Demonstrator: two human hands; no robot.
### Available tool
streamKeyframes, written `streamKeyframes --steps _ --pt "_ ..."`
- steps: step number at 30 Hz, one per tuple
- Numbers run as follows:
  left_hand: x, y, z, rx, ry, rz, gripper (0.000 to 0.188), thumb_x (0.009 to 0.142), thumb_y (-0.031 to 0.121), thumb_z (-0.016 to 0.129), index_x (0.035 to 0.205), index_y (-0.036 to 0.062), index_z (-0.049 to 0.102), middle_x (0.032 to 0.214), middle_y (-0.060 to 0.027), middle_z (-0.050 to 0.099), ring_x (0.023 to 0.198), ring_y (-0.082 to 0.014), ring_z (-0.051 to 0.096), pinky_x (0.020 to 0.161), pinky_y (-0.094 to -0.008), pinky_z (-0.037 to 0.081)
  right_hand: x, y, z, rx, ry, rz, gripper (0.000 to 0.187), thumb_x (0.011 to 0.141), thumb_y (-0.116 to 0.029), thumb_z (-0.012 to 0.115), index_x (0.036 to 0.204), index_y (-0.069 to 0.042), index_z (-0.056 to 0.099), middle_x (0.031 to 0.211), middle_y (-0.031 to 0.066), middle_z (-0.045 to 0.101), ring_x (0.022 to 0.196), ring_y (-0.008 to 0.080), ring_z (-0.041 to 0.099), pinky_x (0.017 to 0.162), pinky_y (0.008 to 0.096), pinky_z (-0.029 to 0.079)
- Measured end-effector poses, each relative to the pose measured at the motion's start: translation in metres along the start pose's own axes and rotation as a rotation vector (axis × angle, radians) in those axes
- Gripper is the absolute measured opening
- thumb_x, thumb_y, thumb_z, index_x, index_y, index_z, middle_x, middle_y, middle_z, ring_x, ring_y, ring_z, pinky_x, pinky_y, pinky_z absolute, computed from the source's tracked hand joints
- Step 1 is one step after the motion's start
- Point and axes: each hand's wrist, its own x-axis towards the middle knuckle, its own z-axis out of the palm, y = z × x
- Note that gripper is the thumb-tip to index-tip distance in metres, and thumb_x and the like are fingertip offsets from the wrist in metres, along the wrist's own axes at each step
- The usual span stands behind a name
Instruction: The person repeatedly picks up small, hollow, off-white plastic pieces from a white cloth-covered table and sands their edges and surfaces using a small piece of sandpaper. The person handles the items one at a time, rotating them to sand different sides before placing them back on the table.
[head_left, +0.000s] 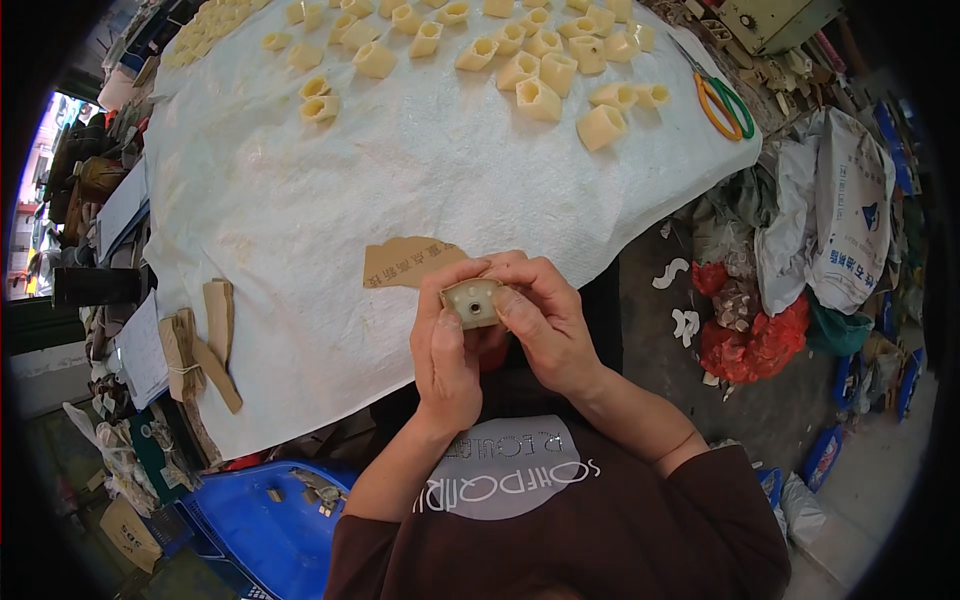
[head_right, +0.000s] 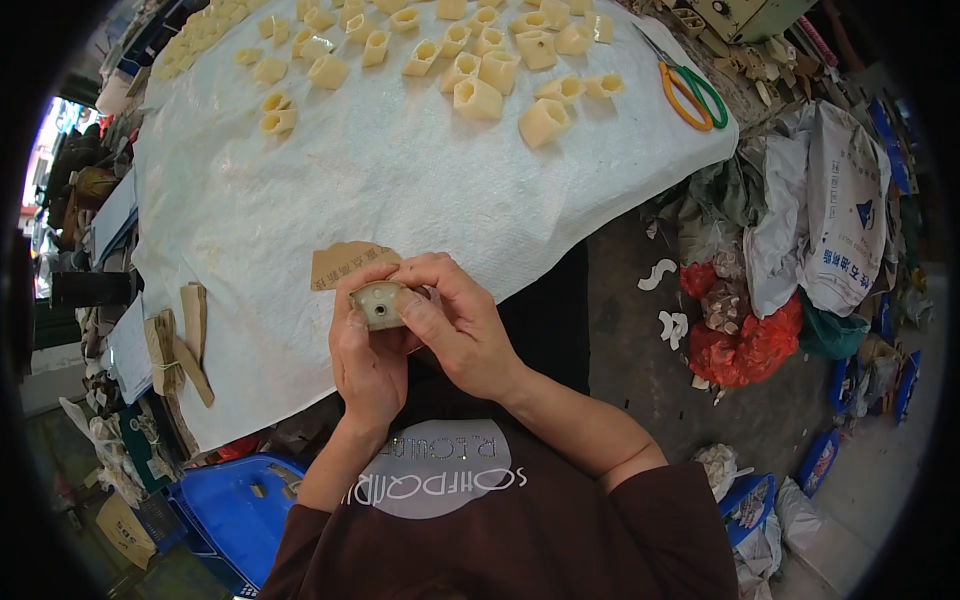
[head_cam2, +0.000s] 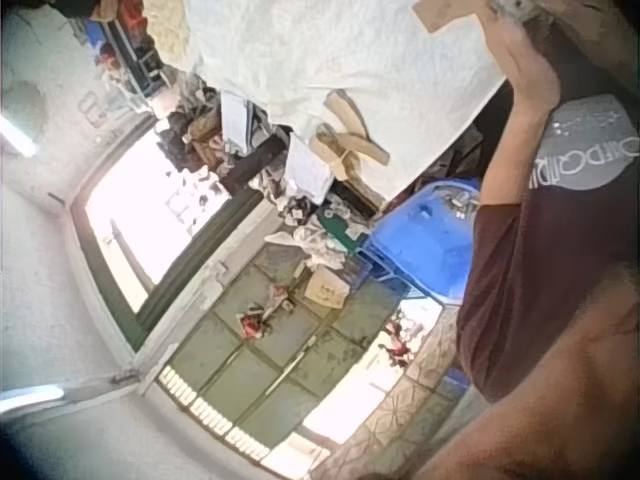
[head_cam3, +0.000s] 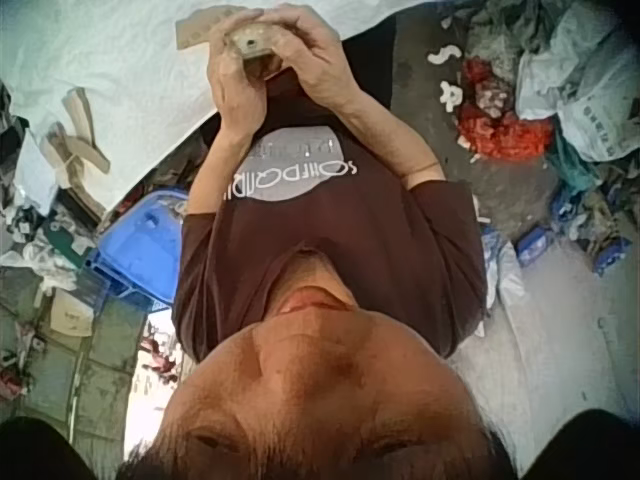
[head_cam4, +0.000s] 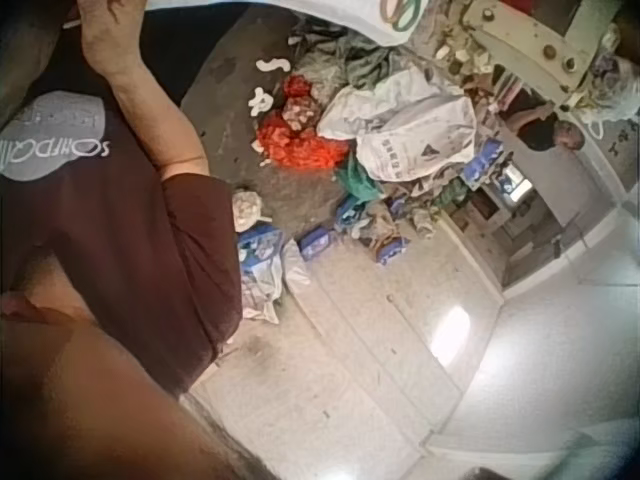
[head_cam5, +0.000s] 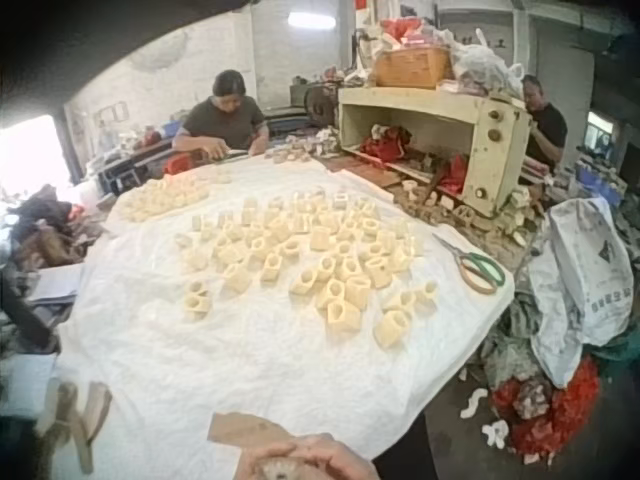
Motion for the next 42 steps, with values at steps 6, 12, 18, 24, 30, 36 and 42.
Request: streamKeyframes --steps 6,12,18,24,30,36,42 --pt "-0.005 -0.008 0.005 0.148 0.079 0.092 0.041 0.087 0.034 0.036 0.114 0.0025 0.042 0.103 -0.0109 0.051 0.09 -0.0175 0.052 0.076 -0.0286 0.044 -0.002 0.012 0.003 -0.428 0.052 -0.382 0.019 0.09 -0.013 0.046 0.104 -0.002 0.049 0.1 0.0081 0.049 0.083 0.0102 0.05 0.065 0.0216 0.045" --pt "-0.001 0.001 -0.001 -0.037 0.013 -0.04 0.04 0.09 0.034 0.034 0.112 0.0033 0.043 0.102 -0.011 0.051 0.09 -0.0176 0.053 0.077 -0.0296 0.044 -0.009 -0.001 0.005 -0.035 0.049 0.016 0.019 0.089 -0.009 0.046 0.107 -0.002 0.046 0.104 0.0116 0.05 0.094 0.019 0.049 0.084 0.0311 0.039" --pt "-0.002 -0.007 0.005 0.224 0.094 0.175 0.037 0.092 0.031 0.03 0.111 0.0026 0.044 0.101 -0.0108 0.051 0.091 -0.0171 0.052 0.078 -0.0287 0.044 -0.007 0.006 0.007 -0.224 0.016 -0.164 0.019 0.09 -0.009 0.045 0.107 -0.001 0.045 0.106 0.0118 0.049 0.099 0.0208 0.048 0.087 0.0304 0.039" --pt "-0.001 -0.007 -0.004 0.111 0.016 0.06 0.034 0.091 0.026 0.034 0.116 0.0037 0.039 0.105 -0.0103 0.048 0.093 -0.0171 0.051 0.078 -0.0289 0.044 -0.007 0.01 0.007 -0.209 0.053 -0.161 0.02 0.09 -0.011 0.046 0.107 -0.001 0.046 0.105 0.0124 0.048 0.095 0.0204 0.048 0.084 0.0299 0.039" --pt "-0.002 0.008 -0.007 -0.058 -0.071 -0.173 0.036 0.087 0.017 0.044 0.119 0.005 0.033 0.106 -0.0096 0.046 0.087 -0.0156 0.051 0.07 -0.028 0.044 -0.001 0.006 0.002 -0.421 0.048 -0.248 0.02 0.09 -0.014 0.047 0.106 -0.003 0.048 0.107 0.0122 0.046 0.092 0.0174 0.047 0.081 0.028 0.039" --pt "0.003 0.018 -0.032 -0.042 -0.408 -0.308 0.045 0.074 0.019 0.06 0.111 0.0027 0.039 0.099 -0.007 0.051 0.087 -0.0117 0.049 0.075 -0.0251 0.04 0.012 -0.021 -0.018 -0.239 -0.128 -0.115 0.014 0.089 -0.014 0.049 0.095 -0.002 0.053 0.112 0.0116 0.045 0.097 0.016 0.045 0.082 0.0299 0.039" --pt "-0.001 0.008 -0.021 0.015 -0.333 -0.295 0.052 0.069 0.027 0.062 0.108 0.0 0.042 0.087 -0.009 0.053 0.074 -0.0119 0.05 0.061 -0.0224 0.039 0.023 -0.011 -0.014 0.386 -0.372 0.405 0.02 0.086 -0.023 0.052 0.079 -0.005 0.057 0.119 0.0169 0.044 0.107 0.0223 0.042 0.093 0.0361 0.033"
